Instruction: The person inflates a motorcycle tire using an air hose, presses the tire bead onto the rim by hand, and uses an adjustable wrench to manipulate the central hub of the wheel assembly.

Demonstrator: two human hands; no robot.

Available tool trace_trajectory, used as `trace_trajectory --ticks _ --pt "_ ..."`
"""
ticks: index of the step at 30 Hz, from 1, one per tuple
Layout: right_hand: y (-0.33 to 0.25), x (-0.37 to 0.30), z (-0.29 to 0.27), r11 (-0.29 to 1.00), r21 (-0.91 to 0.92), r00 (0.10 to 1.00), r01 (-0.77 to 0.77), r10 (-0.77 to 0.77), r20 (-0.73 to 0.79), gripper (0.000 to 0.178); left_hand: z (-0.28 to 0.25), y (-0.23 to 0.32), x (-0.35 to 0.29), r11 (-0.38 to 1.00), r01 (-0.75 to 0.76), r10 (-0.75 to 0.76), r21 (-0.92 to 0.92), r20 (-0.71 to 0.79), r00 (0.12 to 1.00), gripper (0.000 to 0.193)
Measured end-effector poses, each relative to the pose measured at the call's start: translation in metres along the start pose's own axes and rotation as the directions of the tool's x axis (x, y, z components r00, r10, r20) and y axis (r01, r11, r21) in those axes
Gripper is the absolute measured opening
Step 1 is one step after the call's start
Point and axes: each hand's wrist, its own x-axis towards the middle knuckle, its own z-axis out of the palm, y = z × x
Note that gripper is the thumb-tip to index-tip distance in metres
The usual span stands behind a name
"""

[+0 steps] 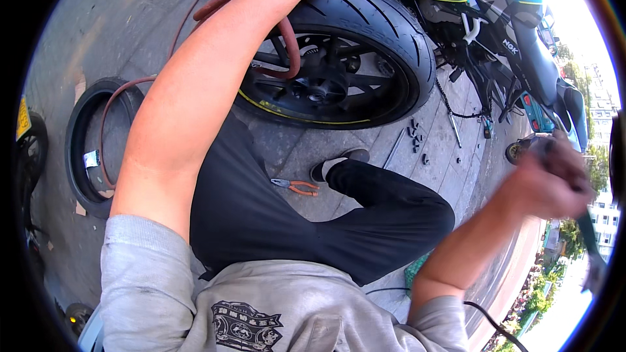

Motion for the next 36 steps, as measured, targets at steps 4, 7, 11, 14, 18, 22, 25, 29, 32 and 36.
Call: trace_trajectory --ticks 4,7,11,14,18,22,25,29,32,36 --pt "0.132 -0.224 -0.034 0.61 -0.23 0.636 -0.758 0.77 -0.054 0.047 0.015 0.008 0.01 0.991 0.03 -0.033 -0.132 -0.016 0.999 0.032" --pt "0.051 -0.122 -0.049 0.373 -0.384 0.382 -0.844 0.922 0.056 0.038 0.028 -0.027 0.006 0.999 -0.022 0.025 0.027 -0.122 0.992 0.036" --pt "-0.008 0.016 -0.031 0.681 -0.479 0.754 -0.553 0.654 0.059 0.04 -0.007 -0.037 0.016 0.999 0.036 -0.032 0.032 -0.128 0.991 0.033" --pt "-0.049 0.07 -0.04 0.913 -0.051 0.867 -0.405 0.402 0.294 0.043 0.013 -0.033 0.0 1.0 0.018 -0.02 -0.025 -0.08 0.997 0.033" --pt "0.03 -0.024 -0.009 0.946 0.173 0.961 -0.275 0.275 0.027 0.042 0.037 -0.052 0.007 0.996 -0.024 0.039 0.09 -0.177 0.983 0.033" --pt "0.083 -0.12 -0.033 0.193 -0.218 0.192 -0.957 0.981 0.029 0.039 0.036 -0.045 0.003 0.996 -0.054 0.065 0.067 -0.161 0.985 0.036" --pt "0.089 -0.127 -0.055 0.258 -0.277 0.267 -0.926 0.964 0.005 0.036 0.038 -0.047 0.002 0.998 -0.051 0.059 0.045 -0.213 0.975 0.035" --pt "0.064 -0.039 -0.076 0.372 -0.426 0.396 -0.824 0.918 0.036 0.029 0.037 -0.07 0.008 0.989 -0.114 0.133 0.09 -0.237 0.962 0.041" --pt "0.086 -0.025 -0.1 0.319 -0.389 0.327 -0.864 0.944 0.049 0.027 0.035 -0.062 0.005 0.996 -0.081 0.087 0.041 -0.173 0.981 0.046" --pt "0.137 -0.135 -0.094 0.162 -0.091 0.177 -0.983 0.965 -0.193 0.026 0.03 -0.053 -0.001 0.995 -0.092 0.095 0.024 -0.176 0.98 0.052"
